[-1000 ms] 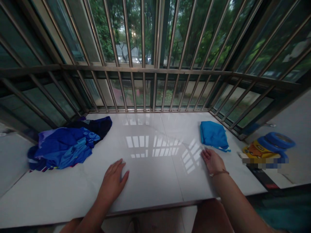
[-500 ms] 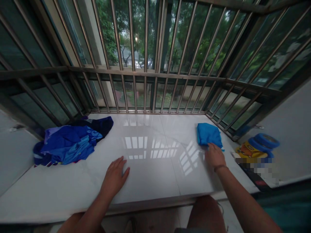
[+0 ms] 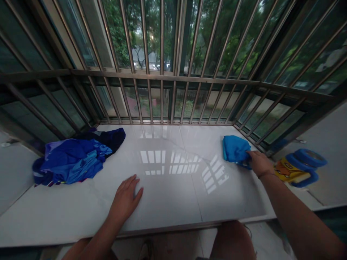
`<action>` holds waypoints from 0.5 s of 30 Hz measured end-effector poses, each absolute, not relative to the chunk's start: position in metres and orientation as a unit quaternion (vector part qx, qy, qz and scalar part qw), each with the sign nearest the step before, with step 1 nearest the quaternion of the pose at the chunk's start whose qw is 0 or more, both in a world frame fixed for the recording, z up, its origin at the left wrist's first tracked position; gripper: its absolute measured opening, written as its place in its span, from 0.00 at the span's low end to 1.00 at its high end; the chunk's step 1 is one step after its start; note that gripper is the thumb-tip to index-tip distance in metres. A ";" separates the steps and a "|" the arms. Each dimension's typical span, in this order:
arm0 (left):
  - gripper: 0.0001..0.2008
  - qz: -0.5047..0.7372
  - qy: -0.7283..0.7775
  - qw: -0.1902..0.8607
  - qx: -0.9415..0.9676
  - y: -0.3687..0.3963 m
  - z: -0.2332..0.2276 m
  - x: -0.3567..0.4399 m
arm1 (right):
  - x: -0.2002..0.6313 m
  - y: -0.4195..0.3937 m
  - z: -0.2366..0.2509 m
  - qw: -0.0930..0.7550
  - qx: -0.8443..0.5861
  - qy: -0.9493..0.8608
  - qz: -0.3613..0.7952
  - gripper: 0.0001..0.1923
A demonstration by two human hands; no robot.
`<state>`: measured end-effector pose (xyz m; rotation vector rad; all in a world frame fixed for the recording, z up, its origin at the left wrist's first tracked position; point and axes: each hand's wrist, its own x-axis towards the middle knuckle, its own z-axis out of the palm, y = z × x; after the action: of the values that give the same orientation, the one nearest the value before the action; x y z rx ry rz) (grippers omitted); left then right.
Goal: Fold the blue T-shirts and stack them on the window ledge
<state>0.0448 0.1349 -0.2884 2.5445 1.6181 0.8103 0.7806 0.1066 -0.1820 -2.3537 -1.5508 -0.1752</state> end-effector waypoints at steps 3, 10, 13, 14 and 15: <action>0.23 0.261 0.519 0.016 0.813 0.135 -0.288 0.045 | 0.781 0.098 -0.177 0.019 -0.794 -0.602 -0.089 0.23; 0.23 0.253 0.522 0.008 0.815 0.135 -0.289 0.045 | 0.756 0.094 -0.210 -0.025 -0.759 -0.644 -0.092 0.35; 0.23 0.253 0.521 0.007 0.815 0.135 -0.289 0.045 | 0.745 0.104 -0.217 0.003 -0.772 -0.630 -0.081 0.36; 0.23 0.253 0.521 0.006 0.815 0.135 -0.289 0.045 | 0.743 0.109 -0.216 0.010 -0.780 -0.621 -0.069 0.35; 0.23 0.253 0.521 0.006 0.815 0.134 -0.289 0.045 | 0.743 0.114 -0.214 0.016 -0.789 -0.612 -0.054 0.33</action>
<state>0.0446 0.1345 -0.2889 2.5510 1.6316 0.7904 0.7428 0.1145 -0.2139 -2.4524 -1.9029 -0.1680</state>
